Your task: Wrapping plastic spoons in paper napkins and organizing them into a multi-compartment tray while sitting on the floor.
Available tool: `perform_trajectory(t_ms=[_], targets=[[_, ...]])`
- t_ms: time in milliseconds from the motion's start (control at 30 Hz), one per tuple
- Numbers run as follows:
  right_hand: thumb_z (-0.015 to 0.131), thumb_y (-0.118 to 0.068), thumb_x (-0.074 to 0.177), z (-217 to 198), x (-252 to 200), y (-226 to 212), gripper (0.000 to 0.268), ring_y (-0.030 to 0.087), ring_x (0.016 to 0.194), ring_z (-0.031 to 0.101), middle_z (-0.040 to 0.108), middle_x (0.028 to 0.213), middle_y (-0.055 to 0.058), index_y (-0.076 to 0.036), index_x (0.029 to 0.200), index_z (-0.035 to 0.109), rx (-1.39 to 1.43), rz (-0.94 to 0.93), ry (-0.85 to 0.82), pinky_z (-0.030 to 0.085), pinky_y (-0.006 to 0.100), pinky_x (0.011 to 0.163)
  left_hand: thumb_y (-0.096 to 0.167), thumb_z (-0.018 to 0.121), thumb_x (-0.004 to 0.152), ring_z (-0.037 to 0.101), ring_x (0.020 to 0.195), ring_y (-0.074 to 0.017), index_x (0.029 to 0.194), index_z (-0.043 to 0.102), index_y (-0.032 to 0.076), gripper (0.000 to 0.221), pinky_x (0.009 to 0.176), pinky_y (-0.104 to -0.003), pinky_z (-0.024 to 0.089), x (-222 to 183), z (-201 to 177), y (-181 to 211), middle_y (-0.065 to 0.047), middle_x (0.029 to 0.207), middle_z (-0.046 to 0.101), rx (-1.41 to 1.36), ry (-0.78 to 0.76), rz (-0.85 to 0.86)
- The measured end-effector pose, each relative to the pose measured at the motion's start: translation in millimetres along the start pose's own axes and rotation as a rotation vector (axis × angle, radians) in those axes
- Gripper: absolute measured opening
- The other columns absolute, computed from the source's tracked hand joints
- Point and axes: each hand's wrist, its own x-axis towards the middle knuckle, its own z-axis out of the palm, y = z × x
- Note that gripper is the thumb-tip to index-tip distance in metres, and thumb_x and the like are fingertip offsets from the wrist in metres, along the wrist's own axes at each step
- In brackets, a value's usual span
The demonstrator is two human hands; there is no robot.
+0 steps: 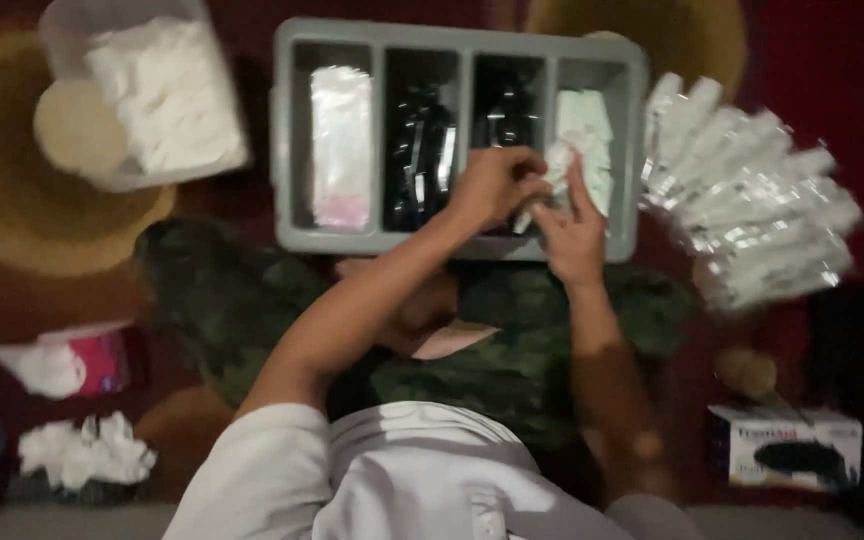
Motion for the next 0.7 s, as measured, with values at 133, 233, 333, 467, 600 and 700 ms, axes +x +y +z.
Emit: perform_trajectory(t_ms=[133,233,333,467,600,700], targets=[[0.067,0.015,0.097,6.0,5.4,-5.3,0.081,0.028,0.109,0.066,0.049,0.155,0.015,-0.018,0.162,0.030,0.076,-0.026,-0.051,0.065,0.037,0.091,0.025,0.089,0.074,0.078,0.089,-0.0325,0.096,0.078,0.018,0.026,0.081,-0.043,0.062,-13.8,-38.7,8.9,-0.008,0.083,0.080,0.001,0.041,-0.081],[0.070,0.010,0.098,3.1,9.8,1.3,0.080,0.021,0.109,0.068,0.035,0.164,0.014,-0.013,0.163,0.029,0.031,-0.013,-0.026,0.064,0.034,0.094,0.032,0.083,0.084,0.076,0.078,-0.0366,0.091,0.075,0.011,0.023,0.069,-0.046,0.060,-26.9,-100.0,-3.6,-0.015,0.079,0.076,0.121,0.171,0.132],[0.066,0.015,0.100,3.9,11.5,-2.4,0.082,0.038,0.110,0.065,0.031,0.167,0.016,-0.015,0.164,0.025,0.118,-0.013,-0.034,0.065,0.042,0.091,0.056,0.066,0.096,0.074,0.085,-0.0389,0.099,0.075,0.015,0.042,0.072,-0.050,0.059,-36.2,-155.7,-68.4,-0.013,0.082,0.076,0.262,0.259,-0.165],[0.066,0.016,0.101,6.1,15.0,-7.9,0.082,0.045,0.115,0.059,0.021,0.170,0.009,-0.013,0.166,0.024,0.067,-0.077,-0.058,0.064,0.059,0.093,0.028,0.083,0.075,0.072,0.083,-0.0360,0.093,0.070,0.008,0.029,0.069,-0.047,0.060,-46.2,-171.7,-170.6,-0.014,0.082,0.072,0.997,0.033,-0.026],[0.066,0.015,0.102,5.4,18.6,2.7,0.081,0.048,0.117,0.059,0.016,0.170,0.006,-0.012,0.166,0.024,0.049,-0.076,-0.044,0.062,0.063,0.095,0.018,0.071,0.082,0.068,0.080,-0.0304,0.082,0.073,0.008,0.009,0.060,-0.039,0.054,-48.4,-164.1,-182.8,-0.011,0.073,0.069,1.175,0.140,0.175],[0.067,0.013,0.103,3.6,18.3,12.2,0.081,0.047,0.118,0.059,0.013,0.171,0.004,-0.013,0.167,0.023,0.022,-0.063,-0.035,0.062,0.064,0.096,0.018,0.062,0.086,0.068,0.076,-0.0294,0.075,0.073,0.012,0.016,0.059,-0.040,0.053,-50.3,-158.9,-188.4,-0.009,0.065,0.069,1.127,0.189,0.233]])
